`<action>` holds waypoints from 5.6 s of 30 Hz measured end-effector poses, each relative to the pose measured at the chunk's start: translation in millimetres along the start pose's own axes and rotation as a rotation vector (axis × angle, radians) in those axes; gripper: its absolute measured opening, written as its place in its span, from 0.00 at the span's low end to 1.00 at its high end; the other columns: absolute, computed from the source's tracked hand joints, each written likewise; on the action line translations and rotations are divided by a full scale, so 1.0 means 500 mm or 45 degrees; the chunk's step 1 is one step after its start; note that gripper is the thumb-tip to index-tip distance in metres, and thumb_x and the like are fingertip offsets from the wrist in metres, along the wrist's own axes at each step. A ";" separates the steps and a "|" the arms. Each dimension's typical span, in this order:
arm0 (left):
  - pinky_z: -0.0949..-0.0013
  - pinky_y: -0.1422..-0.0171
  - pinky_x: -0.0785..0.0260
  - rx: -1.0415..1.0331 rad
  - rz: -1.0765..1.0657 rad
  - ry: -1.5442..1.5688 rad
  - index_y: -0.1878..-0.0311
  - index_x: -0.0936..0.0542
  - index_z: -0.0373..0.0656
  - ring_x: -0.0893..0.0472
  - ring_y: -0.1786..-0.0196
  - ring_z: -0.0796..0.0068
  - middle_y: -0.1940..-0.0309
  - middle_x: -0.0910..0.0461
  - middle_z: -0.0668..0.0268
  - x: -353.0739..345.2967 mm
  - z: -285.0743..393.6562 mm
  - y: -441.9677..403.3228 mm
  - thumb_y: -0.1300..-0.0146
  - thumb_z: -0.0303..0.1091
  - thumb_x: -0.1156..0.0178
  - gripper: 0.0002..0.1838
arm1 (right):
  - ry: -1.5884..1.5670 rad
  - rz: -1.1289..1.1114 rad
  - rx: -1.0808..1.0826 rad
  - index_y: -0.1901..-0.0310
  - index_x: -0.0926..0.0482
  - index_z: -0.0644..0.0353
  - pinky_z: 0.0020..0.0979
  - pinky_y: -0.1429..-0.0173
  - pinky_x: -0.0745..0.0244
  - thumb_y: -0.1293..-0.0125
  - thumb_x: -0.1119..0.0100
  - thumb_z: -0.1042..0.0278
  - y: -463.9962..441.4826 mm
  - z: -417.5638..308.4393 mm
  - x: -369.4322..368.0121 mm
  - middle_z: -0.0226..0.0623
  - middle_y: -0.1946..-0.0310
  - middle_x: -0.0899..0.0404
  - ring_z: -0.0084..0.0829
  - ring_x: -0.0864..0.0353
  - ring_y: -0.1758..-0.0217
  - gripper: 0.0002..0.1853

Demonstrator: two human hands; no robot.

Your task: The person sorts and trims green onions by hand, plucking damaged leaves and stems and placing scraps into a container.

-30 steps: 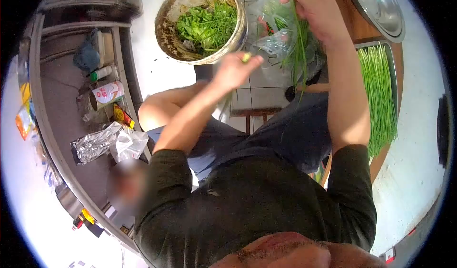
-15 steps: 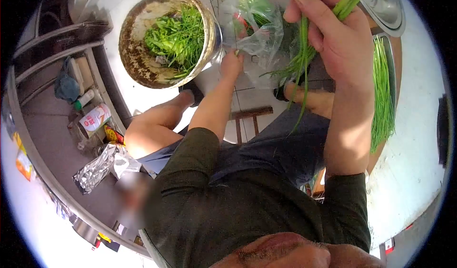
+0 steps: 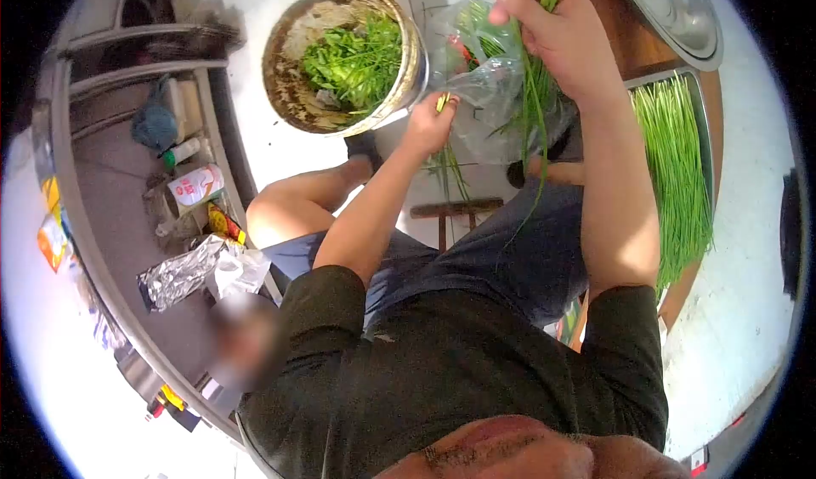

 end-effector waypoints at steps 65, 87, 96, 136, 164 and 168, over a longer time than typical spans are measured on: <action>0.77 0.74 0.44 -0.178 0.213 0.773 0.65 0.22 0.40 0.34 0.77 0.85 0.78 0.28 0.74 0.394 0.284 0.005 0.35 0.33 0.38 0.07 | 0.203 -0.282 0.240 0.62 0.19 0.63 0.27 0.63 0.29 0.41 0.33 0.64 -0.066 0.063 -0.306 0.30 0.74 0.20 0.20 0.25 0.71 0.11; 0.76 0.75 0.43 -0.132 0.360 0.844 0.67 0.22 0.42 0.33 0.78 0.84 0.78 0.28 0.74 0.414 0.278 0.012 0.34 0.34 0.38 0.08 | 0.392 -0.139 0.634 0.54 0.18 0.59 0.33 0.55 0.24 0.39 0.35 0.61 -0.067 0.052 -0.321 0.40 0.61 0.15 0.37 0.16 0.62 0.15; 0.76 0.74 0.43 -0.143 0.369 1.015 0.69 0.25 0.43 0.34 0.78 0.83 0.80 0.30 0.74 0.408 0.289 0.022 0.34 0.33 0.39 0.09 | 0.638 -0.067 1.031 0.52 0.17 0.50 0.34 0.59 0.20 0.42 0.33 0.63 -0.016 0.036 -0.354 0.30 0.54 0.18 0.36 0.16 0.60 0.15; 0.78 0.75 0.41 -0.233 0.304 0.848 0.55 0.18 0.40 0.31 0.76 0.86 0.77 0.25 0.76 0.397 0.271 0.009 0.34 0.32 0.39 0.09 | -0.521 -0.468 -0.229 0.50 0.25 0.62 0.19 0.83 0.44 0.27 0.51 0.69 -0.064 0.083 -0.346 0.32 0.64 0.20 0.14 0.39 0.86 0.10; 0.72 0.75 0.39 -0.106 0.677 0.685 0.64 0.21 0.38 0.31 0.79 0.81 0.80 0.26 0.72 0.495 0.228 0.018 0.40 0.32 0.35 0.08 | -0.099 -0.444 -0.164 0.56 0.19 0.65 0.21 0.67 0.31 0.34 0.37 0.65 -0.088 0.121 -0.325 0.30 0.68 0.17 0.18 0.24 0.73 0.12; 0.70 0.71 0.35 -0.023 0.514 0.546 0.66 0.19 0.38 0.28 0.76 0.80 0.78 0.23 0.70 0.458 0.214 -0.001 0.42 0.37 0.33 0.11 | -0.008 -0.350 -0.060 0.59 0.18 0.67 0.23 0.59 0.27 0.38 0.33 0.69 -0.094 0.115 -0.322 0.33 0.67 0.16 0.21 0.20 0.66 0.11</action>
Point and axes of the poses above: each hand's wrist, its own y-axis away from the middle knuckle, its own x-axis out of the back of the hand, z = x × y, the point moved 9 cm from there along -y, towards the middle knuckle
